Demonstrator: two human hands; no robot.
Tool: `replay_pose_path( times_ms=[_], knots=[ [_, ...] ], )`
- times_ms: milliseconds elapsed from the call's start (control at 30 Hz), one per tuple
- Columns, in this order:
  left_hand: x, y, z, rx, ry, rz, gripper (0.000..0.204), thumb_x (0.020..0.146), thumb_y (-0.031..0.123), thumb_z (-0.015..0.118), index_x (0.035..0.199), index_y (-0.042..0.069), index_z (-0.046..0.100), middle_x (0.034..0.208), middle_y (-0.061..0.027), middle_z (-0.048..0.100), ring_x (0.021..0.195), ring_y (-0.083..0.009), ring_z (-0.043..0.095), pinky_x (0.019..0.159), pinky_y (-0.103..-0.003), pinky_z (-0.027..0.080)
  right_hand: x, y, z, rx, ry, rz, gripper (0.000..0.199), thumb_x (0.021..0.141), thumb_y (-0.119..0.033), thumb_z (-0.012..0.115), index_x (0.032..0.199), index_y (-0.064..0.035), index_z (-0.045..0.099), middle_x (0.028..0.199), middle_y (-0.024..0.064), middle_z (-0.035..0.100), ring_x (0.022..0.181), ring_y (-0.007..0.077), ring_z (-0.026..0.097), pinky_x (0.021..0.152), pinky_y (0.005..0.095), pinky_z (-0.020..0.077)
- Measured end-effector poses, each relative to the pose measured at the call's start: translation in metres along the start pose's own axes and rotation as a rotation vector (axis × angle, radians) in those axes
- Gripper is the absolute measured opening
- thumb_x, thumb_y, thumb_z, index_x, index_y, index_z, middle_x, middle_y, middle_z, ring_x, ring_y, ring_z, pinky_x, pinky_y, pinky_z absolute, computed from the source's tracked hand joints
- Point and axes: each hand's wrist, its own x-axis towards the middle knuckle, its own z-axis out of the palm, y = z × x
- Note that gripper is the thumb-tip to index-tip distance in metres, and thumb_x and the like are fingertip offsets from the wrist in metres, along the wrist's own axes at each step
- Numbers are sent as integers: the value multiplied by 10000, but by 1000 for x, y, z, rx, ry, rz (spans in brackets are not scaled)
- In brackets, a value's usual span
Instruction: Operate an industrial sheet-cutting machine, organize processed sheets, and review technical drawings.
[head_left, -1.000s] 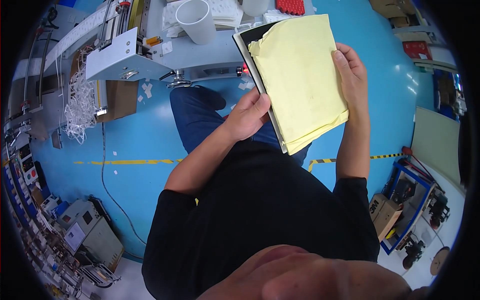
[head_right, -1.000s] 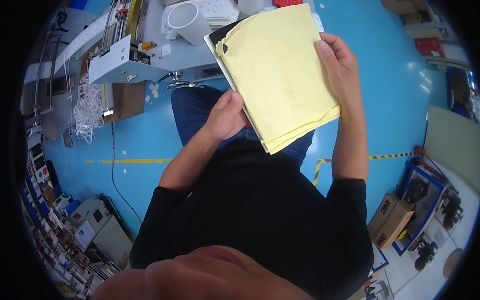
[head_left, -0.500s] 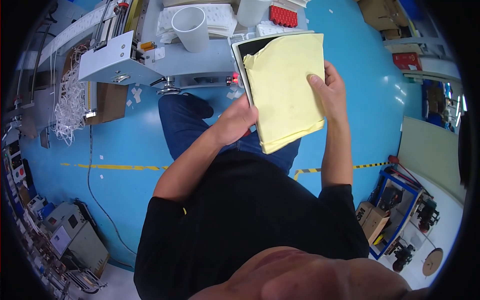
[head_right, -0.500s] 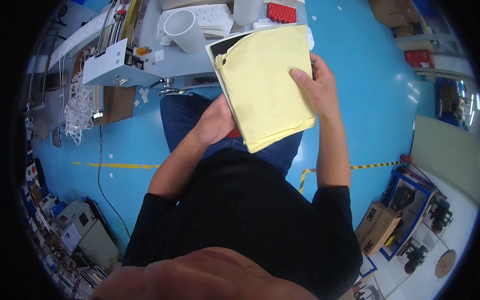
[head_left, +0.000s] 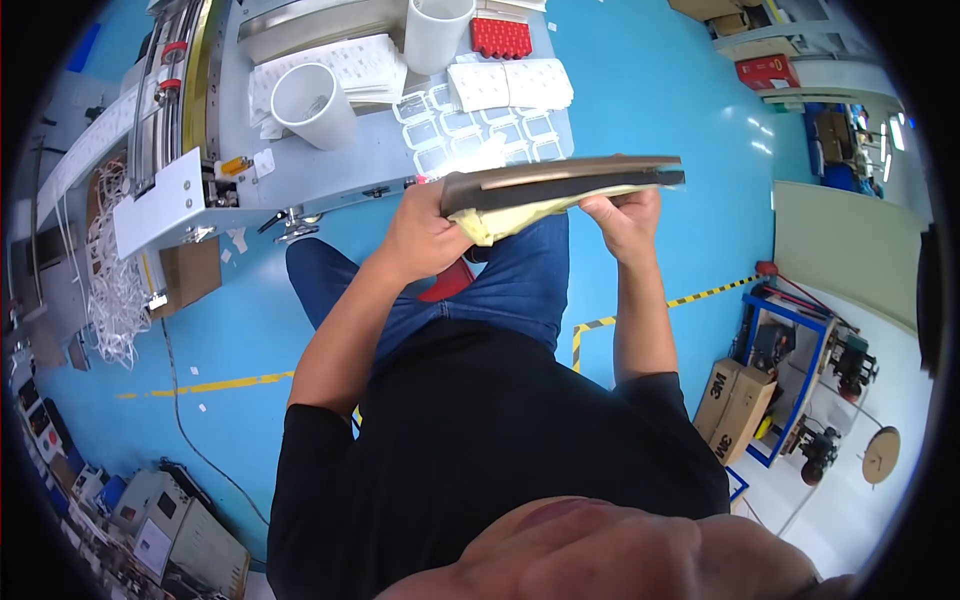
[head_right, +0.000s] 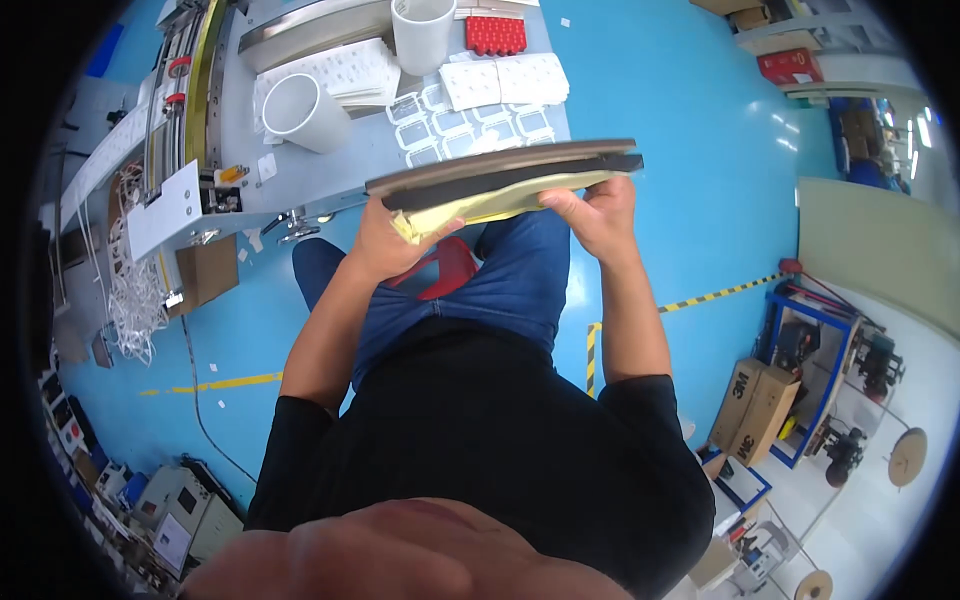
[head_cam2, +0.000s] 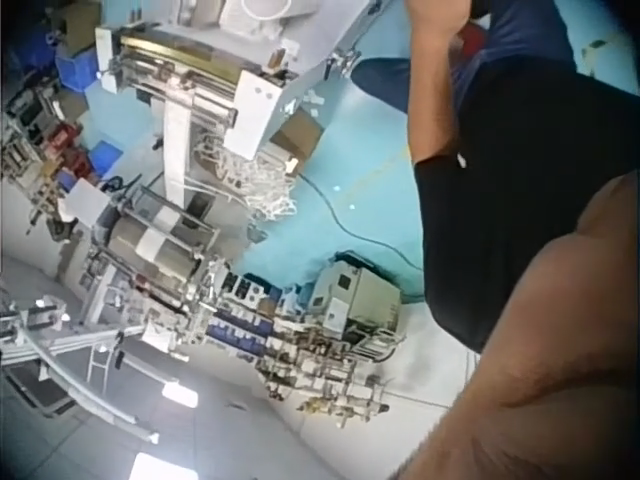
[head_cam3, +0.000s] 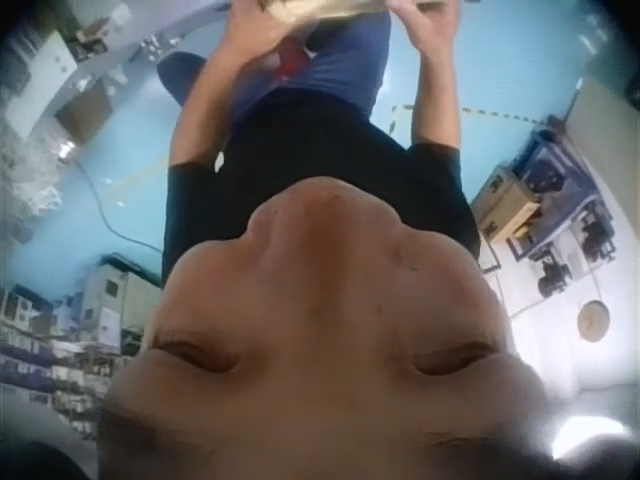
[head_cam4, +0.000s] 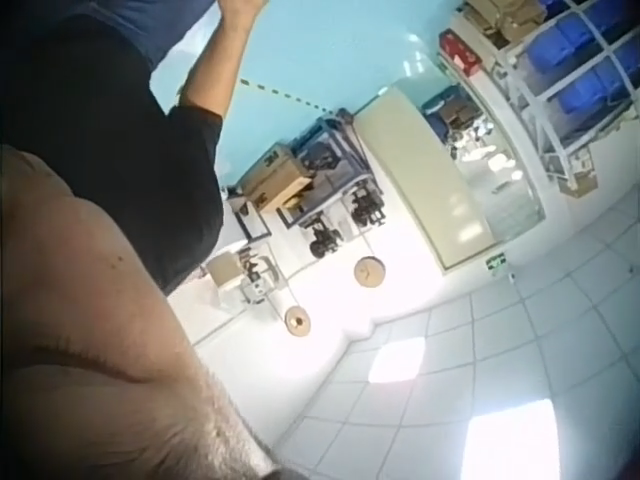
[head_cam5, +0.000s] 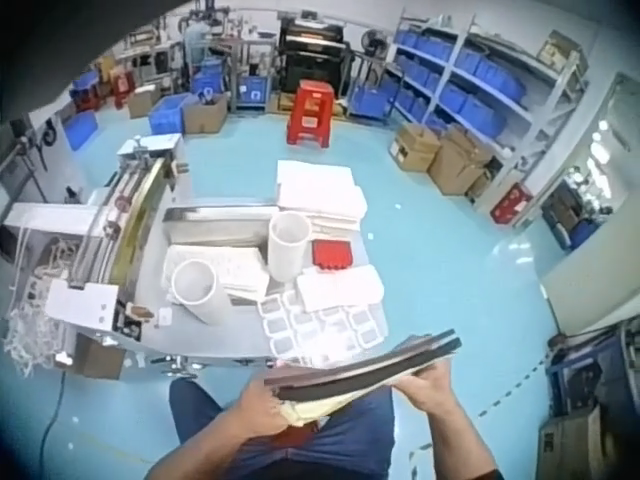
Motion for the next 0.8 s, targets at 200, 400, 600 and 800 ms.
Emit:
replay_pose_path(
  times_ms=[200,400,600,800],
  knots=[
    [11,2,-54,-74,39,86,417,704,69,768,1093,3,634,1028,-117,670,897,-207,656,792,-300,505,53,-14,42,-174,-111,-191,299,733,-114,787,929,-8,588,903,124,642,785,188,598,706,299,494],
    [-29,64,-131,-45,265,-52,384,705,119,774,1051,22,641,999,-123,676,870,-228,667,795,-302,506,102,-91,127,-45,-236,85,338,694,-94,809,947,1,607,907,91,641,844,159,593,750,301,487],
    [-154,119,-207,63,762,44,323,696,90,778,987,-6,675,950,-137,690,835,-228,677,756,-304,521,142,-155,280,-222,-835,-12,436,689,-70,807,1060,-1,586,1125,98,588,1002,184,570,905,320,441],
    [-308,179,-270,333,1256,-173,328,681,-13,708,1003,44,685,905,-117,692,801,-224,678,699,-283,525,126,-208,454,-162,-900,-264,461,750,-31,737,1149,-16,506,1181,120,520,1041,195,520,930,328,415]
  ],
)
